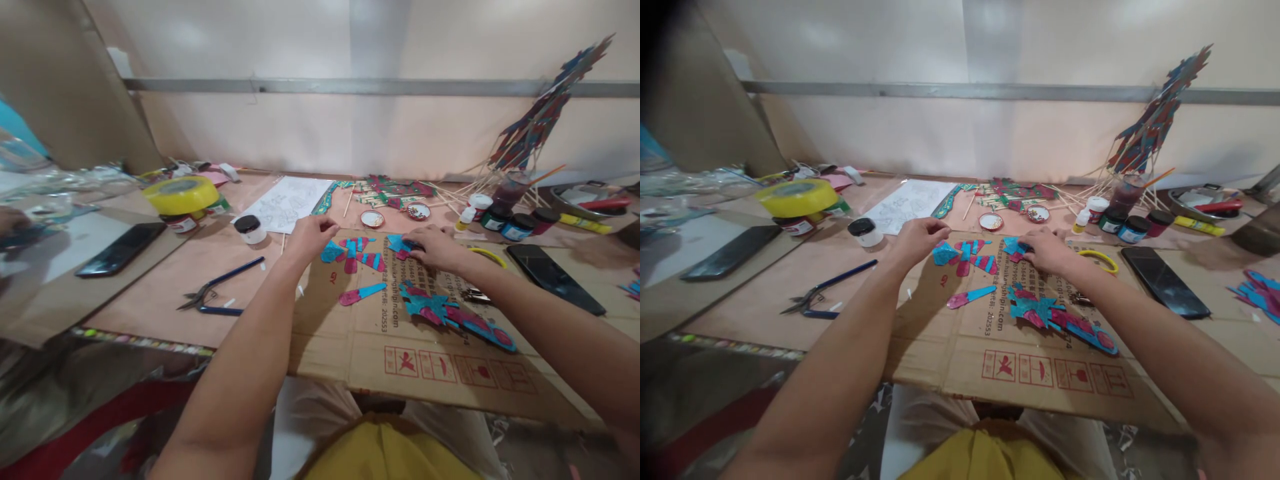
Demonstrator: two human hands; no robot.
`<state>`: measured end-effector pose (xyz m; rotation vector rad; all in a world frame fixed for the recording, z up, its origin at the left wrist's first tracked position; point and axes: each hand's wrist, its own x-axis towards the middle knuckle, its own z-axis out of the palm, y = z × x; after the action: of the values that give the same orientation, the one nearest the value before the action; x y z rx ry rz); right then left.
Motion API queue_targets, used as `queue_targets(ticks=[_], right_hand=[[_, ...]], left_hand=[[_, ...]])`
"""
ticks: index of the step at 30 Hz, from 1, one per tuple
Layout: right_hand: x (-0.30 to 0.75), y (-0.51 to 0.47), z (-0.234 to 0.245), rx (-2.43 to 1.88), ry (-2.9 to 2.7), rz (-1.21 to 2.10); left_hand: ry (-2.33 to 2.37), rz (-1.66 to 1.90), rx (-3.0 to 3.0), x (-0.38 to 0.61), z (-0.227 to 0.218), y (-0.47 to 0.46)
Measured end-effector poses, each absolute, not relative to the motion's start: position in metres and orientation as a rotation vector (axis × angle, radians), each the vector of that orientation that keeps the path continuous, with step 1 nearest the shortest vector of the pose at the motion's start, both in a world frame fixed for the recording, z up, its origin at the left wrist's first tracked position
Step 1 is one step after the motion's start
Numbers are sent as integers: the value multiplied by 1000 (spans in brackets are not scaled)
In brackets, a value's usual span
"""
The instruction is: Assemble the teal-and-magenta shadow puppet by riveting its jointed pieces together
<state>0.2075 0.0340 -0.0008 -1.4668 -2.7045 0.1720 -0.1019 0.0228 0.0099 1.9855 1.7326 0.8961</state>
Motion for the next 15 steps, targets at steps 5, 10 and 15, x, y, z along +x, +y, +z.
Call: queue_targets(ticks=[5, 10, 15], right_hand=[[212, 35, 1, -1505, -2728, 182], [210, 46, 0, -1591, -2731, 187], [205, 51, 0, -1684, -2705, 269]], left_hand=[[1744, 913, 1936, -101, 10, 22], [1732, 923, 1926, -99, 11, 20], [1728, 943, 1922, -100, 11, 19]])
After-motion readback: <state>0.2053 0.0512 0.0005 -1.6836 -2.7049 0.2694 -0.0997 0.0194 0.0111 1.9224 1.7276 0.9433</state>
